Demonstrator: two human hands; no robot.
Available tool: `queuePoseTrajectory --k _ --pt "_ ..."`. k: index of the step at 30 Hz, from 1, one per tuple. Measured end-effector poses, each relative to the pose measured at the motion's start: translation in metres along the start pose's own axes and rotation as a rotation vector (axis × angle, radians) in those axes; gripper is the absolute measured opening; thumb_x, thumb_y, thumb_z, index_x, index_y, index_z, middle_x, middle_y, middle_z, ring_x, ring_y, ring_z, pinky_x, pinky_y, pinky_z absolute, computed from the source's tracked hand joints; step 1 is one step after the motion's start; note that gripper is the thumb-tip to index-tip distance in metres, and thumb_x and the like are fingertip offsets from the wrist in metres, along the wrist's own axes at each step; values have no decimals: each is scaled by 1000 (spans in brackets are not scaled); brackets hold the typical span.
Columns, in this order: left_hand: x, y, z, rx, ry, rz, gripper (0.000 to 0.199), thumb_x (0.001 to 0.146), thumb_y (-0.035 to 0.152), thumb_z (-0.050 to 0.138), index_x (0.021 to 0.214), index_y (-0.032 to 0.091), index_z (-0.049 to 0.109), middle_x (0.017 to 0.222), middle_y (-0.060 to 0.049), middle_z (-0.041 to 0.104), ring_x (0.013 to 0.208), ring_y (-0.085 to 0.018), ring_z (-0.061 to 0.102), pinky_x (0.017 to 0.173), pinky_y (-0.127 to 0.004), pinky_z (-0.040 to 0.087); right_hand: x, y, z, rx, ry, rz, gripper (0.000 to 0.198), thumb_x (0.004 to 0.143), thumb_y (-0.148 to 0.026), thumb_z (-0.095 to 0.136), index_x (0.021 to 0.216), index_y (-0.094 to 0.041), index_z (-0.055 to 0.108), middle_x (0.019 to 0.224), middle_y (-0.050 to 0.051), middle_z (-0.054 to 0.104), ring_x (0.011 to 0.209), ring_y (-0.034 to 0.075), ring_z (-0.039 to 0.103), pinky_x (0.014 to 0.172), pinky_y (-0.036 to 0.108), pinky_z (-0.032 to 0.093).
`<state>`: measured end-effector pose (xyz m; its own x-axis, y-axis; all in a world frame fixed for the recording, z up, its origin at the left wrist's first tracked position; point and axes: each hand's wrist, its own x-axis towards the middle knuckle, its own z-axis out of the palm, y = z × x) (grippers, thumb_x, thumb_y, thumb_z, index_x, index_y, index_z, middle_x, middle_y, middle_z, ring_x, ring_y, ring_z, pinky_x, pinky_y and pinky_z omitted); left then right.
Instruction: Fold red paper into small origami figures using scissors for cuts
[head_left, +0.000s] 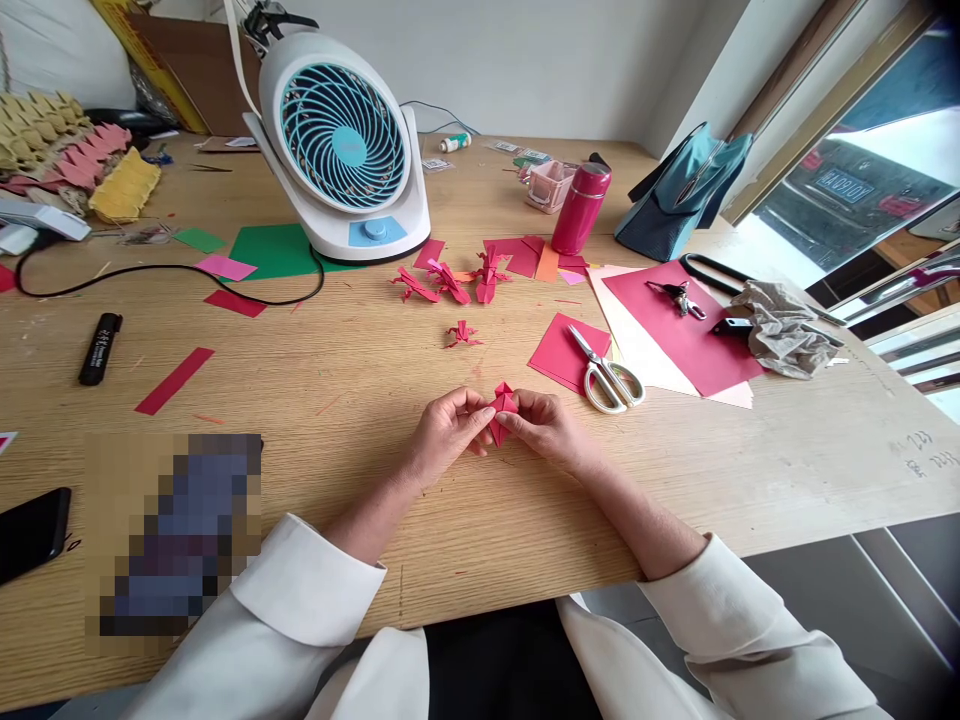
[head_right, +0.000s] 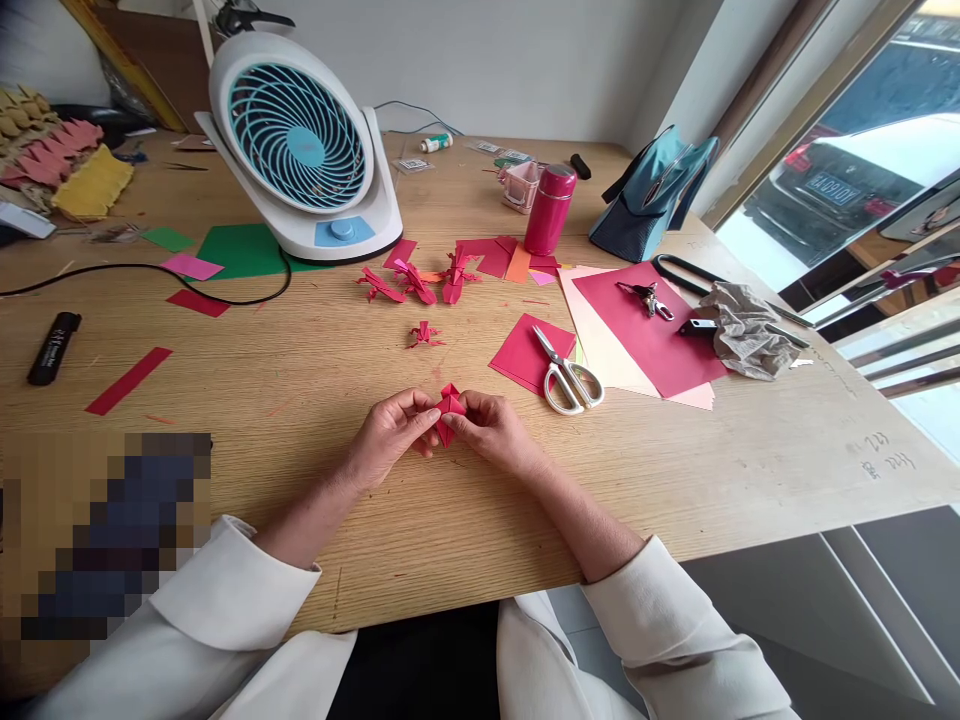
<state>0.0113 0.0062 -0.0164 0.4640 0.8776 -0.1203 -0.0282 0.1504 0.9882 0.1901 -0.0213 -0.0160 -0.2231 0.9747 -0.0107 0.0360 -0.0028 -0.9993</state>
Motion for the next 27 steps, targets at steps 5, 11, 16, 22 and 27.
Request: queuePoseTrajectory --k 5,11,16,22,27 --pt "3 -5 -3 155 34 164 29 86 40 68 73 16 58 57 5 52 42 -5 47 40 -17 41 -2 -1 3 -160 22 9 41 84 -53 67 71 -17 54 64 -4 43 59 10 35 55 25 29" --pt "2 -6 1 41 58 142 29 83 39 71 71 16 59 64 3 55 51 -6 45 41 -17 38 0 -2 4 -116 -9 35 40 80 -53 68 71 -17 53 64 -4 41 58 10 33 53 25 25" --pt "0 -4 7 -45 105 78 31 78 40 75 67 16 59 62 3 52 52 -7 42 41 -17 36 -1 -3 6 -125 -22 88 35 80 -48 67 72 -17 52 62 -4 43 56 9 35 53 25 26" --pt "0 -11 5 27 166 121 32 80 43 74 68 17 60 59 4 50 49 -6 41 41 -18 34 -1 -4 7 -159 -17 127 32 80 -45 64 71 -18 50 60 -5 41 54 8 34 50 24 24" --pt "-1 -10 4 37 194 154 32 82 44 72 69 17 59 61 4 50 49 -6 41 41 -19 33 -1 -3 7 -204 -30 135 26 79 -40 61 72 -17 52 62 -6 36 55 8 30 50 24 22"
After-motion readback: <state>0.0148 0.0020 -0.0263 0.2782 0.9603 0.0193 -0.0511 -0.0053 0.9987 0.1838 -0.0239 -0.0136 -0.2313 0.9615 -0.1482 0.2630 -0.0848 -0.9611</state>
